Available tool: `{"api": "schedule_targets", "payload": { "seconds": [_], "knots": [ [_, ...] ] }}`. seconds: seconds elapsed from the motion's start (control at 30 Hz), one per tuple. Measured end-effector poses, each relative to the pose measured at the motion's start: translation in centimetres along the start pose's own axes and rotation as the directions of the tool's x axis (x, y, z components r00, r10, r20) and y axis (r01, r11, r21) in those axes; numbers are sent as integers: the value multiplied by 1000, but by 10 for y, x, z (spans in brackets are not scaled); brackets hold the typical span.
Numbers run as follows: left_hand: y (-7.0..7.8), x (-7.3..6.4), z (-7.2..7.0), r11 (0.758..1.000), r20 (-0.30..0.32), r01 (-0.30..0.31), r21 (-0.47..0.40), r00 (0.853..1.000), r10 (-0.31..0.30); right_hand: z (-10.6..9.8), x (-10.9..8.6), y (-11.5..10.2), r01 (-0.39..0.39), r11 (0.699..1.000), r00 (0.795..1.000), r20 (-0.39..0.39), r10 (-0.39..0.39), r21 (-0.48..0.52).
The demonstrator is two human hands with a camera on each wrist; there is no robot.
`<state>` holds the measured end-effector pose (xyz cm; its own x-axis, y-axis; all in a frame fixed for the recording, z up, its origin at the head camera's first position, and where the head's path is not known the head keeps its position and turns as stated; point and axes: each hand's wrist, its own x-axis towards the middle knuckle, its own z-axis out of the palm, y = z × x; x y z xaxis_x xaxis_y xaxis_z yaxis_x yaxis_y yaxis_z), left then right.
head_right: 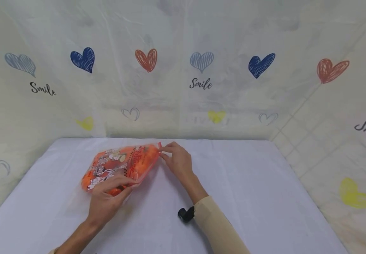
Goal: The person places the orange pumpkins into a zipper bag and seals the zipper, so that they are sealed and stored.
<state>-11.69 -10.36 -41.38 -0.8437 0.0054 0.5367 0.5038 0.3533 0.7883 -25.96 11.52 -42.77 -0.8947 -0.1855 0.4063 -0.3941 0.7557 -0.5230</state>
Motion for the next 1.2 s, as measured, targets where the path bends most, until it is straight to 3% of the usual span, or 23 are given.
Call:
{"api": "schedule_targets", "payload": {
  "seconds": [0.37, 0.67, 1.2],
  "knots": [
    [-2, 0, 2, 999, 2, -45, -25, 999, 45, 6, 6, 13, -51, 998, 999, 7, 51, 47],
    [-2, -1, 2, 999, 13, -32, 6, 999, 32, 10, 11, 18, -96, 988, 995, 43, 91, 120],
    [0, -1, 0, 1000, 53, -17, -4, 998, 17, 16, 17, 28, -118, 959, 993, 16, 118, 258]
  ]
}}
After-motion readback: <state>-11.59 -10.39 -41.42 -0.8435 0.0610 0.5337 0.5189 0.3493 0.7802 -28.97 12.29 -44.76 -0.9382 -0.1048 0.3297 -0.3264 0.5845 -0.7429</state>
